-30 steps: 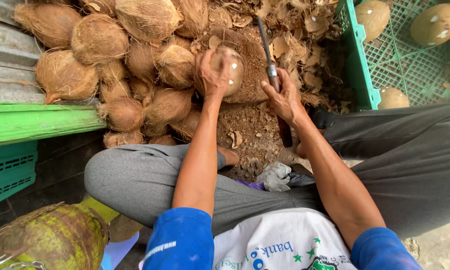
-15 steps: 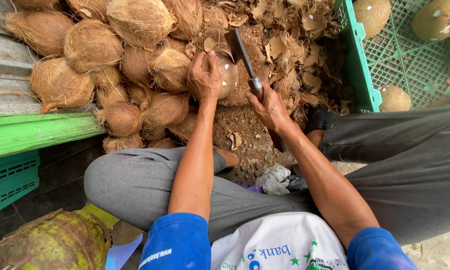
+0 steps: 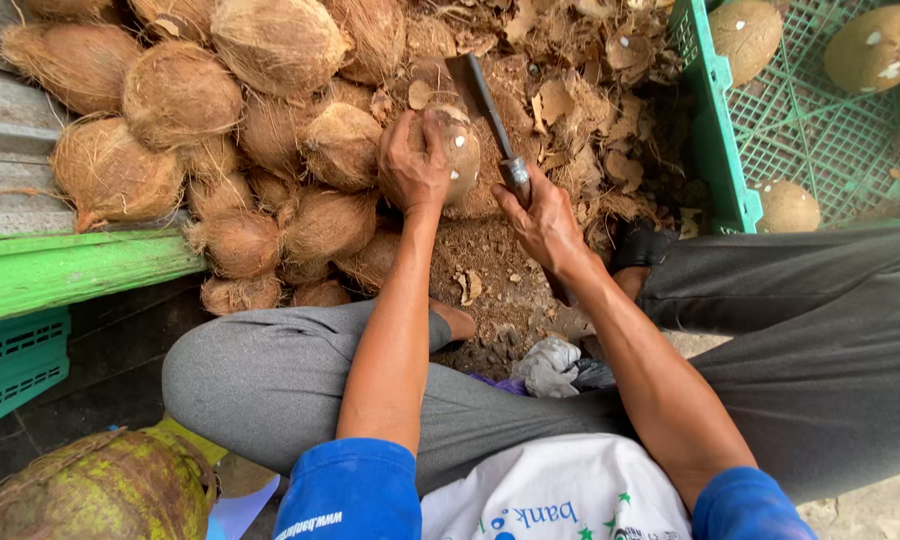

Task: The person sits on the ground holding a coconut in one hand and a machete in the other, repeatedly striking the husk to trim it. Trimmed coconuts are placed into a green plastic crate beside the pile.

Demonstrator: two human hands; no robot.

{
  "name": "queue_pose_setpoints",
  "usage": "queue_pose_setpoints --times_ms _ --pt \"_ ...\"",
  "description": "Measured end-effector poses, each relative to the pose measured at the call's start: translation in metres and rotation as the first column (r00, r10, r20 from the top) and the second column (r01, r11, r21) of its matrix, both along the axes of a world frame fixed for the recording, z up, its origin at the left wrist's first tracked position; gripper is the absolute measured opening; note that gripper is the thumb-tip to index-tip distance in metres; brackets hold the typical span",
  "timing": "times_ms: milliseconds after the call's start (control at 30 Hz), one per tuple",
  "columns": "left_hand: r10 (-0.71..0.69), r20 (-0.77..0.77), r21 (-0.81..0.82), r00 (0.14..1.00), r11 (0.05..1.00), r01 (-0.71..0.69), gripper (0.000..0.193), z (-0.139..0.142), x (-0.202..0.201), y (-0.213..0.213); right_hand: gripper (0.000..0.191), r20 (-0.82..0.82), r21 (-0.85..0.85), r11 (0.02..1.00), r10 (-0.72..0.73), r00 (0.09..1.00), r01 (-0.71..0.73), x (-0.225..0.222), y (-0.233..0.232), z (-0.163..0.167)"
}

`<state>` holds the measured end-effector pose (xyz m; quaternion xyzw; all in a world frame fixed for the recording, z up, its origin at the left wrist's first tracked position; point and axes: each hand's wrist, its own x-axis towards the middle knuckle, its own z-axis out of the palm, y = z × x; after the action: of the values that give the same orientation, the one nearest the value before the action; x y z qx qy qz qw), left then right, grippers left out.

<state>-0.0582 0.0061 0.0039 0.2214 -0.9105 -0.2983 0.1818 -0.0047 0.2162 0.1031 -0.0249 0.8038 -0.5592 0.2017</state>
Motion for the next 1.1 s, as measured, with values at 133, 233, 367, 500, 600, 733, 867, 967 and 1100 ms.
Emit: queue_pose_setpoints --times_ms 133,233,367,500,600,733,867,967,1100 --pt "-0.003 0.049 0.073 0.999 0.997 -0.001 0.048 0.001 0.001 0.002 0.019 -0.239 -0.116 0.988 -0.127 0.963 0.102 0.003 0.000 0.004" --pt "-0.001 0.041 0.041 0.999 0.999 0.000 0.047 0.002 0.000 0.003 0.015 -0.167 -0.089 0.990 -0.124 0.978 0.110 0.002 -0.003 0.002" --pt "-0.036 -0.010 -0.077 0.999 0.996 0.035 0.050 0.003 0.000 0.005 0.017 0.077 0.090 0.996 0.000 0.997 -0.007 -0.001 -0.004 -0.002" --pt "0.008 0.100 0.009 0.995 1.000 -0.009 0.047 0.003 0.004 0.006 0.019 -0.243 0.002 0.998 -0.064 0.968 0.067 0.002 -0.003 -0.002" --pt "-0.010 0.063 -0.041 0.998 0.999 0.012 0.046 0.002 0.005 0.007 0.020 -0.224 -0.050 0.996 -0.083 0.971 0.074 0.003 -0.003 -0.002" --pt "-0.007 0.032 -0.127 0.999 0.992 0.011 0.041 -0.002 0.001 0.006 0.019 0.016 0.070 0.997 0.020 1.000 -0.021 0.001 -0.003 -0.009" --pt "-0.029 -0.024 -0.059 0.999 0.998 0.027 0.047 -0.007 0.001 0.003 0.029 0.061 0.184 0.982 0.025 0.998 -0.036 0.000 -0.002 -0.023" --pt "-0.048 -0.031 -0.022 0.998 0.999 0.047 0.047 -0.010 0.004 -0.002 0.020 0.214 0.087 0.994 0.042 0.976 -0.062 -0.006 0.005 -0.033" --pt "-0.131 -0.081 0.063 0.988 0.989 0.136 0.050 -0.008 0.001 -0.012 0.027 0.240 -0.008 0.991 0.135 0.961 -0.137 -0.027 0.029 -0.040"
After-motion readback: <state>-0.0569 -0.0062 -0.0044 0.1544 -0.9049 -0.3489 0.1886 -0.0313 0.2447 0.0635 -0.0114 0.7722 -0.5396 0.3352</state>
